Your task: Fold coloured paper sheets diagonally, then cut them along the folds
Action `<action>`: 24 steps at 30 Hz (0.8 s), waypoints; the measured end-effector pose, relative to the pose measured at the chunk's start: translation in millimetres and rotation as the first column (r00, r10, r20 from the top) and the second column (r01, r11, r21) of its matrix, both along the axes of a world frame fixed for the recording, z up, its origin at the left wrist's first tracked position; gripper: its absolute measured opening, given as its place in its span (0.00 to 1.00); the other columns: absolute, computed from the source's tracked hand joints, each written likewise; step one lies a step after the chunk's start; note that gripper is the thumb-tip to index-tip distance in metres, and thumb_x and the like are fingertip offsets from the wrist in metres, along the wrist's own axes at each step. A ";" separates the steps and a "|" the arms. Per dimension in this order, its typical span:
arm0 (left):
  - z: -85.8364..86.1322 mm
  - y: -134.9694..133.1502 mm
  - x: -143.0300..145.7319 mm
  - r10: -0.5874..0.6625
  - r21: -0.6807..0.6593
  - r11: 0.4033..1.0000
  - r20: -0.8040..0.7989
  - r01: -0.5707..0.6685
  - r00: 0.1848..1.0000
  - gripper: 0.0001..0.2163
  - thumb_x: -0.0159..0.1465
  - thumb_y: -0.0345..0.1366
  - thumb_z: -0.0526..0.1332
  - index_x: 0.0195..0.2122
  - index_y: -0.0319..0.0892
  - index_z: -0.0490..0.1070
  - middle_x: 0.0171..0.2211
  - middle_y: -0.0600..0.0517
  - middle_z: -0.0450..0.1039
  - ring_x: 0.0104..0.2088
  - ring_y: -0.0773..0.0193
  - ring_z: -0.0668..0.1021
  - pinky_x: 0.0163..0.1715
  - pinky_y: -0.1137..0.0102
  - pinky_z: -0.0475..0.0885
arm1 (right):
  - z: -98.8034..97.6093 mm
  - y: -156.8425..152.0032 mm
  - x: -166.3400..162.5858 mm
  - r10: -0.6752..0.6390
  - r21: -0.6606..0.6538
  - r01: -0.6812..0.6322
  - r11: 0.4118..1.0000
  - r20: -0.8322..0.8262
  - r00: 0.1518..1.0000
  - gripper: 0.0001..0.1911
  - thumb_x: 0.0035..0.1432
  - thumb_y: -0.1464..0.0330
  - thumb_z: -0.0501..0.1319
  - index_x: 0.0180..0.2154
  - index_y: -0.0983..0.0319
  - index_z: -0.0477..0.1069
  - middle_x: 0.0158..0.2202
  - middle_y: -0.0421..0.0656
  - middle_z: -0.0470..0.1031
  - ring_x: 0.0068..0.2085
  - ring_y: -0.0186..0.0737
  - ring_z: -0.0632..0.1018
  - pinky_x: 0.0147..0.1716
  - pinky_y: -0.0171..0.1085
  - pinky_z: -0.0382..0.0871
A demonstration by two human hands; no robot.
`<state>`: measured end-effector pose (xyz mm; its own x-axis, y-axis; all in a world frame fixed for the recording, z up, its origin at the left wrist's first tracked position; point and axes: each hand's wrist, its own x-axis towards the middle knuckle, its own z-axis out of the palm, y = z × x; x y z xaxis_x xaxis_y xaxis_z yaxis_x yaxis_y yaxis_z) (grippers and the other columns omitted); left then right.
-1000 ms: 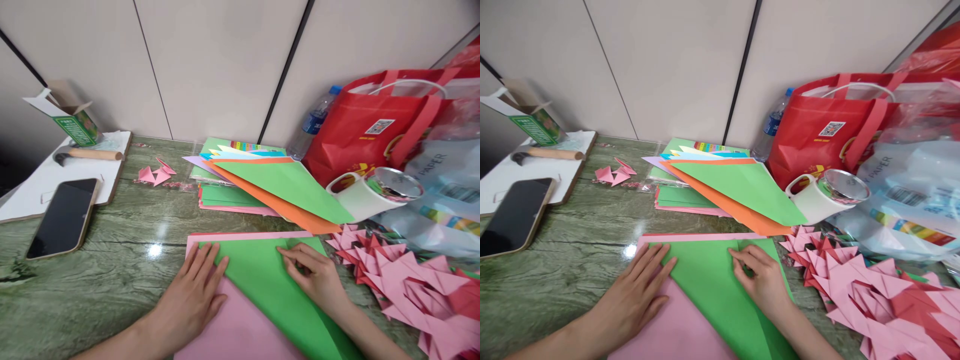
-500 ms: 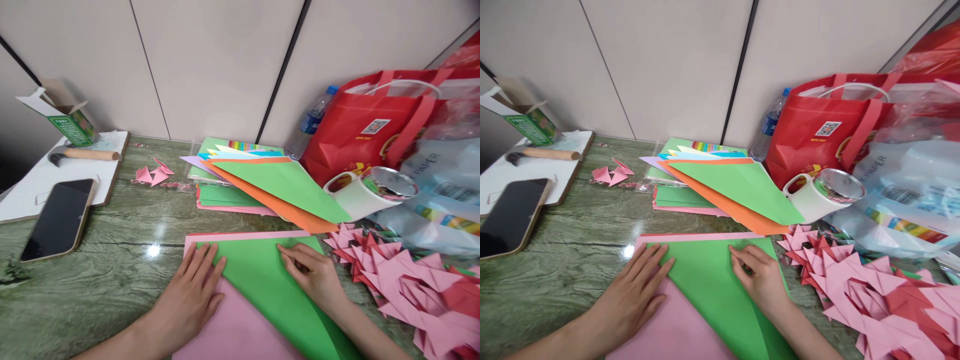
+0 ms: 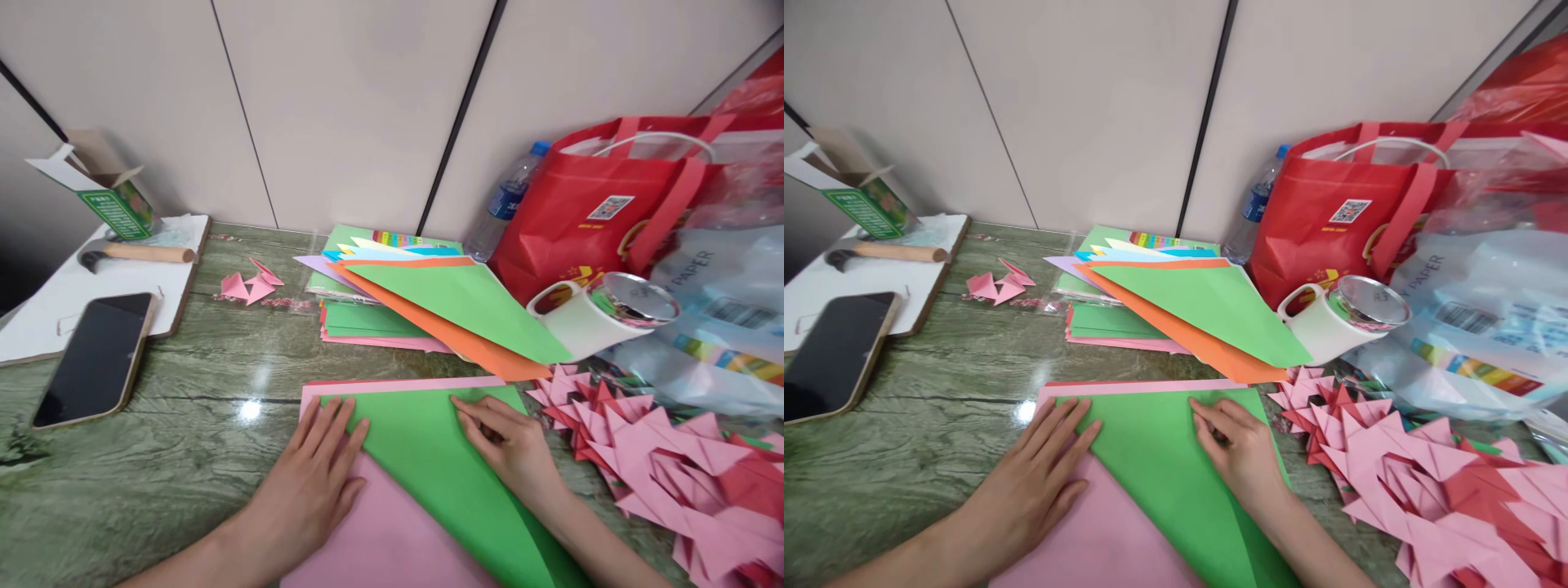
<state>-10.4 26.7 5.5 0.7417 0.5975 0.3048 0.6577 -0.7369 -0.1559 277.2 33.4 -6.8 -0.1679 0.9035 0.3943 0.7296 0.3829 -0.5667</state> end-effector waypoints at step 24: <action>-1.9 -1.3 -1.1 0.017 -0.005 1.000 -0.024 -0.017 1.000 0.21 0.67 0.42 0.51 0.57 0.37 0.64 0.56 0.39 0.66 0.57 0.47 0.67 0.54 0.51 0.63 | -0.8 0.8 2.8 -0.015 0.019 0.015 1.000 0.014 1.000 0.12 0.60 0.67 0.57 0.41 0.61 0.77 0.27 0.42 0.70 0.22 0.32 0.68 0.18 0.31 0.65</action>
